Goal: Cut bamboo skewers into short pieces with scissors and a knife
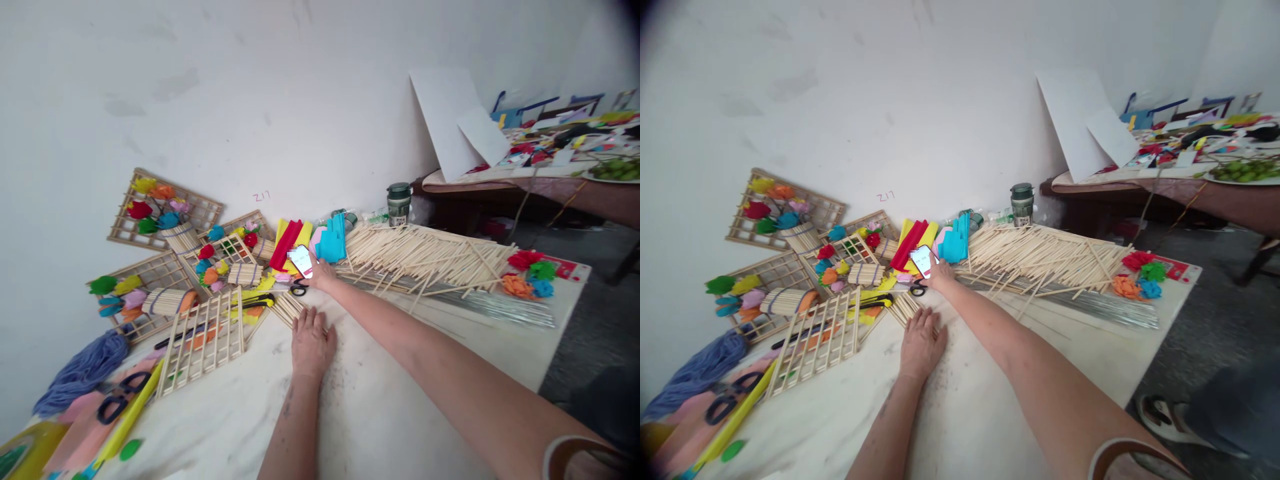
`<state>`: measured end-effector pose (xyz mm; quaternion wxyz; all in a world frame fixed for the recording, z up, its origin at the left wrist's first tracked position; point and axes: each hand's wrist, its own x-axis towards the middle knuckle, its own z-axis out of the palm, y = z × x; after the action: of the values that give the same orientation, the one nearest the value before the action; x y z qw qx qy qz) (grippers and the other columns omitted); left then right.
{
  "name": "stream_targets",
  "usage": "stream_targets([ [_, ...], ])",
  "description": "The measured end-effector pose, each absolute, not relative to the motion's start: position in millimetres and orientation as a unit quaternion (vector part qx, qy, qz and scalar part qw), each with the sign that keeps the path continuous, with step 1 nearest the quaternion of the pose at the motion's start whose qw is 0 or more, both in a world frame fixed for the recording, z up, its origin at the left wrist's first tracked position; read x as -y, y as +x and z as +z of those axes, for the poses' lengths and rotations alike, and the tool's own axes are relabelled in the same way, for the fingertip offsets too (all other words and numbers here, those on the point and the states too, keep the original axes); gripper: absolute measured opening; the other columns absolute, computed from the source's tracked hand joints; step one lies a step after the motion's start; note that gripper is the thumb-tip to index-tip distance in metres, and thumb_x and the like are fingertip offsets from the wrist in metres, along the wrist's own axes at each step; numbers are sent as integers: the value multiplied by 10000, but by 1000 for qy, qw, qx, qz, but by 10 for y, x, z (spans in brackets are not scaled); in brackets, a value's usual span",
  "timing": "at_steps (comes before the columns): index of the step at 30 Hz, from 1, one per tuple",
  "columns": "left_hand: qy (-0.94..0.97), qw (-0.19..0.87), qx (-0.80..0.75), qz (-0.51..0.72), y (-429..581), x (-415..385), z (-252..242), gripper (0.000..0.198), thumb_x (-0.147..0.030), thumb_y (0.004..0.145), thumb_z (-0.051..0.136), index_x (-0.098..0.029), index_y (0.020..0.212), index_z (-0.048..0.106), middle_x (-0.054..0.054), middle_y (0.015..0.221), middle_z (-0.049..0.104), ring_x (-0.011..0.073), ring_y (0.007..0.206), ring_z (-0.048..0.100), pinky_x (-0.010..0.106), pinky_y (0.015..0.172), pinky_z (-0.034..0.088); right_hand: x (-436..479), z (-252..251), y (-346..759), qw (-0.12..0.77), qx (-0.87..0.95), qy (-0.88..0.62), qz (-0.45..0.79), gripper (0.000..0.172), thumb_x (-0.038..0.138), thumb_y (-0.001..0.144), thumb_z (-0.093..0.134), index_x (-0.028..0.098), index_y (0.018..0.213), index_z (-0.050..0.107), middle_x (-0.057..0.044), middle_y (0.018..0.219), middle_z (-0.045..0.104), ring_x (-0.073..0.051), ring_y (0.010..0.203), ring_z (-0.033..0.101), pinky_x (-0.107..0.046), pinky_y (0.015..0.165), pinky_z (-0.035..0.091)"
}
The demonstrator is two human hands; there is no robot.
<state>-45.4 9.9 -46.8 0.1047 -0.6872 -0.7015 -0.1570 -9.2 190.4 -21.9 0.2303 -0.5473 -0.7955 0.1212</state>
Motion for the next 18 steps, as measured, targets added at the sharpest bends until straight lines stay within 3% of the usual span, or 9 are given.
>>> stream_targets([
  [7,-688,98,703,-152,-461,-92,-464,387,-355,796,408,-178,1110,546,76,1269,471,242,1227,313,437,1030,200,-1851,-101,-20,257,803,-529,95,983,605,610,572,165,1374,137,-182,1264,385,-311,1085,417,-393,850,336],
  [10,-688,96,703,-154,-465,-94,-472,387,-355,797,405,-180,1114,543,76,1268,472,241,1225,316,439,1031,195,-1769,114,145,397,768,-502,-30,833,524,749,439,106,1381,90,-181,1396,198,-292,1251,213,-432,973,200],
  [13,-689,92,702,-155,-460,-92,-470,386,-360,800,399,-183,1112,540,77,1272,466,238,1228,311,436,1032,192,-1711,340,371,523,693,-478,-132,722,451,826,300,70,1380,37,-174,1430,79,-276,1299,62,-482,1003,99],
  [18,-686,85,705,-157,-449,-79,-450,381,-360,799,401,-186,1108,540,73,1272,467,236,1228,313,431,1031,200,-1675,581,681,493,749,-399,-191,677,403,827,295,133,1391,36,-129,1433,110,-276,1304,39,-532,994,79],
])
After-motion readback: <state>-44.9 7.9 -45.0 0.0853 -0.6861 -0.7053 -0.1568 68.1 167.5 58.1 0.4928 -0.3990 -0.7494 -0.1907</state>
